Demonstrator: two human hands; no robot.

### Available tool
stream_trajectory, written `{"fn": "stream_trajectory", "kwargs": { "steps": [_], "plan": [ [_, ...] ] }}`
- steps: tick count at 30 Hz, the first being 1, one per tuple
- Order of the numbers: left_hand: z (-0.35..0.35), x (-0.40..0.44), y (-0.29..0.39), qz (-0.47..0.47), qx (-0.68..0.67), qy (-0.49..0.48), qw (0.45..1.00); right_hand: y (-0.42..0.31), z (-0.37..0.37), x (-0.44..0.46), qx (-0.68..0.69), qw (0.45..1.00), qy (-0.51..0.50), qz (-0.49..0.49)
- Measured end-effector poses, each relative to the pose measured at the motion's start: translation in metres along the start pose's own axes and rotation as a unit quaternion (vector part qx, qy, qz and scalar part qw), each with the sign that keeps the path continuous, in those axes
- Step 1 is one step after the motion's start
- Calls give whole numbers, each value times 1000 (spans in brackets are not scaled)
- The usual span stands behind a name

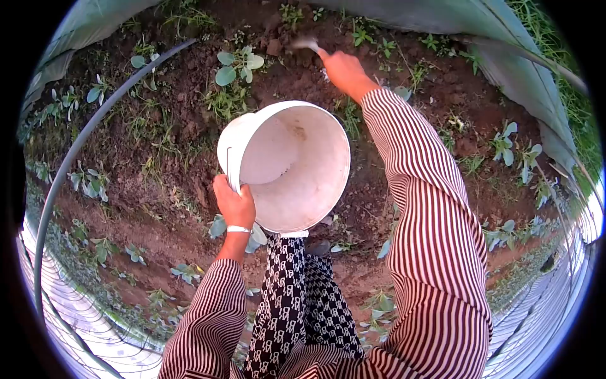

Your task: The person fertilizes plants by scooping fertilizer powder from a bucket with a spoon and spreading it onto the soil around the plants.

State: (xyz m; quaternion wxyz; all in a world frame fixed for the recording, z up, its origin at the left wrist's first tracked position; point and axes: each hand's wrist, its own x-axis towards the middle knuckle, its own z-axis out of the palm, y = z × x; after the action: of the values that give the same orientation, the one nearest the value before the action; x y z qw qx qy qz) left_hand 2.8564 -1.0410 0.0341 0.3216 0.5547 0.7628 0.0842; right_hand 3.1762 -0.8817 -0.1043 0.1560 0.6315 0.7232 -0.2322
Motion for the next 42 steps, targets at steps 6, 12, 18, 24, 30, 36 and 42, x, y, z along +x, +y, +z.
{"fn": "stream_trajectory", "kwargs": {
  "steps": [6, 12, 18, 24, 30, 36, 42],
  "plan": [
    [2, -5, 10, -20, 1, -9, 1000, 40, 20, -77, 86, 991, 87, 62],
    [16, -8, 5, 28, 14, 13, 999, 37, 49, -56, 262, 912, 234, 209],
    [20, -10, 4, 50, 28, 54, 997, 44, 66, -91, 324, 917, 183, 143],
    [35, -16, 10, 65, 35, 72, 995, 38, 67, -98, 375, 852, 262, 255],
    [18, -13, -3, 43, 43, 33, 998, 41, 103, -97, 380, 864, 182, 274],
    [8, -9, -26, 29, -13, 38, 999, 8, 64, -179, 716, 576, 12, 393],
    [12, -14, -15, 32, 5, 35, 999, -1, 135, -149, 877, 197, -10, 439]
  ]
}}
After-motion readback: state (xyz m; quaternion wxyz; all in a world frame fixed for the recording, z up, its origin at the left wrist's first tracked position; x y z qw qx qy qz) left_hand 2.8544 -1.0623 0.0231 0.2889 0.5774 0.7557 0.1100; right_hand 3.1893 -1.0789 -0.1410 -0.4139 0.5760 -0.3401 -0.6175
